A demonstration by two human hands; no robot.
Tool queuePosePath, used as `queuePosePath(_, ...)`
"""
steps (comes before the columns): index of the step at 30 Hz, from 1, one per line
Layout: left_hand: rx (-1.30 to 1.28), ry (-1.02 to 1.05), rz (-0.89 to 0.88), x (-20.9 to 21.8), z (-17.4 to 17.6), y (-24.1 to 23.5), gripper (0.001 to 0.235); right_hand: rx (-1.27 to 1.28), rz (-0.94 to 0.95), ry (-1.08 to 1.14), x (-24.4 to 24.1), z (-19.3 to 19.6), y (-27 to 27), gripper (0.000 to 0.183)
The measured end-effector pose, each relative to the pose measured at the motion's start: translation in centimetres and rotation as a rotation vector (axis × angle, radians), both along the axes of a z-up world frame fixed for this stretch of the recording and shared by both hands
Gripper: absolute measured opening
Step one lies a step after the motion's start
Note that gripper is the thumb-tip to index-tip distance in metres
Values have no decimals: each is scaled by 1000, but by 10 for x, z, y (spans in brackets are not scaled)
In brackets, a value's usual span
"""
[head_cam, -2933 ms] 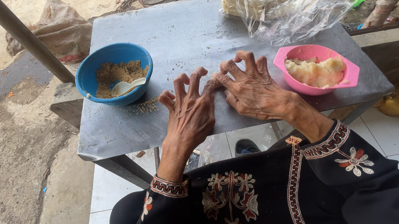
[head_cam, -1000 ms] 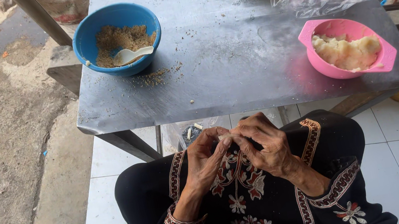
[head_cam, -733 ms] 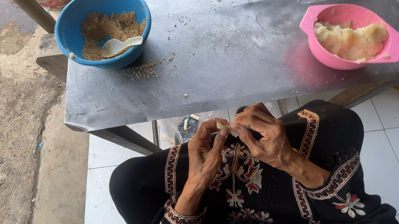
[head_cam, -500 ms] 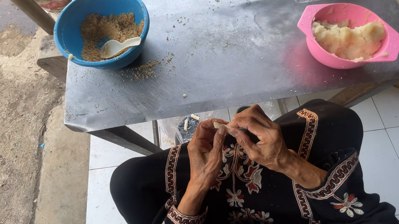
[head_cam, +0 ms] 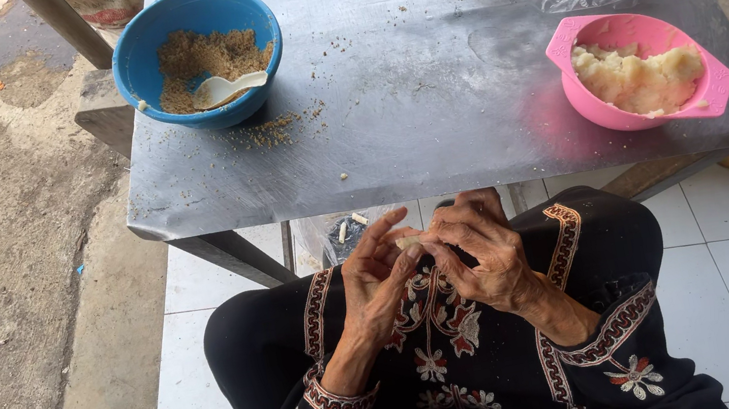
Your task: The person sits at a metal table and assembles samosas by hand. They place a triangular wrapper on the table, add a white filling from a pink bowl, then add a brown crumbly filling from a blue bowl using a spoon, and fold the wrapper into a sealed triangular packet.
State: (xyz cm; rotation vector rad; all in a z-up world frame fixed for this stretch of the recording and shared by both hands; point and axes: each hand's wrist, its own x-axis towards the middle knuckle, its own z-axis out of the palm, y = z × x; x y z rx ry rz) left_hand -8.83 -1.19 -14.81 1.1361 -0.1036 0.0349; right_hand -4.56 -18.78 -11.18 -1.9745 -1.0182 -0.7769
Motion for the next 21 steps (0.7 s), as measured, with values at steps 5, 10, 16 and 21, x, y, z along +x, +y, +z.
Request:
queuePosePath(5, -12, -31, 28, 1, 0, -5, 25, 19, -14, -36, 1, -1, -2, 16)
queuePosePath(10, 24, -4, 45, 0, 1, -5, 25, -51, -41, -205, 1, 6, -5, 21)
queuePosePath(16, 21, 1, 99, 0, -1, -2, 23, -172, -45, -308, -4, 11, -7, 29)
queuePosePath(21, 23, 79, 56, 3, 3, -4, 25, -195, -61, -267, 1, 10, -8, 29)
